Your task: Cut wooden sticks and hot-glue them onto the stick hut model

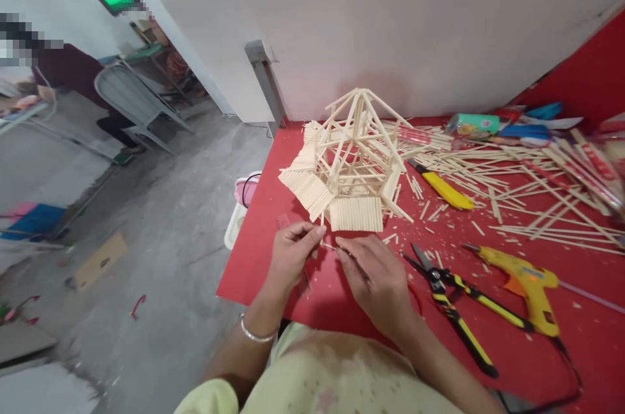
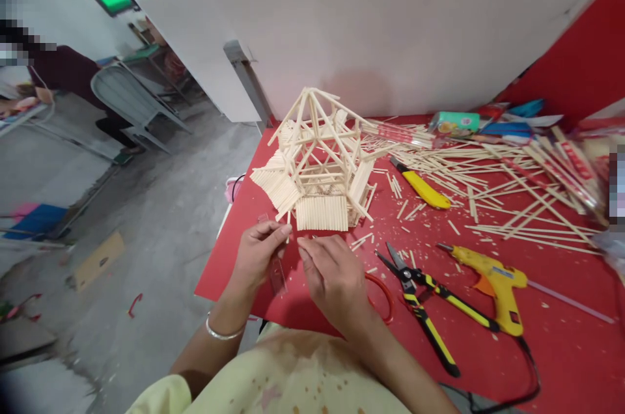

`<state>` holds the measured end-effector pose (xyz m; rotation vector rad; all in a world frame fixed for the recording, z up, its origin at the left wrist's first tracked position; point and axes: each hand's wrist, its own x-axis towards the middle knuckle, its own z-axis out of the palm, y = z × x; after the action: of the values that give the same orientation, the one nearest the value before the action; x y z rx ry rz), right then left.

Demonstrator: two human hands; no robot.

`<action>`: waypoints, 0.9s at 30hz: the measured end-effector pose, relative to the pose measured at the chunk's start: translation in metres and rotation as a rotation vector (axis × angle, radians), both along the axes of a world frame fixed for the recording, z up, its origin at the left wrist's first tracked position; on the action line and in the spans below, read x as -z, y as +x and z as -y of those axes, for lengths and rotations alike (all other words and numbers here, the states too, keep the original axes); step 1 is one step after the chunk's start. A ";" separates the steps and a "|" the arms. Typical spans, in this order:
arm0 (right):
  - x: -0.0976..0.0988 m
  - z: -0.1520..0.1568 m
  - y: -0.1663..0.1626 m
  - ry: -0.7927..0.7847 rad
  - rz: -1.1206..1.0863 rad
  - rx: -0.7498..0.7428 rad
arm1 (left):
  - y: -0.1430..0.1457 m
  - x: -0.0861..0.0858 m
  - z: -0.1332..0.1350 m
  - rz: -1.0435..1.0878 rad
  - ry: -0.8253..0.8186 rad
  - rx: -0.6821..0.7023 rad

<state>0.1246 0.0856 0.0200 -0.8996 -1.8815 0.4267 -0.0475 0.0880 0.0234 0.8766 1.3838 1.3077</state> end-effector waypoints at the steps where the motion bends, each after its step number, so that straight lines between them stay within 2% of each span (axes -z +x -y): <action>1: 0.001 0.000 0.001 -0.014 0.004 -0.016 | 0.002 -0.001 -0.001 -0.012 0.000 -0.003; 6: 0.005 0.000 0.007 -0.061 0.012 -0.042 | 0.009 -0.004 -0.004 -0.028 -0.021 0.008; 12: 0.012 0.002 0.010 -0.106 0.031 -0.040 | 0.014 -0.008 -0.009 0.014 -0.057 -0.058; 27: 0.023 0.004 0.012 -0.110 0.029 -0.038 | 0.021 -0.007 -0.008 -0.018 -0.067 -0.116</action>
<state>0.1371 0.0816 -0.0027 -0.9482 -1.9191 0.5474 -0.0264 0.0959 0.0303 0.7742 1.5035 1.3355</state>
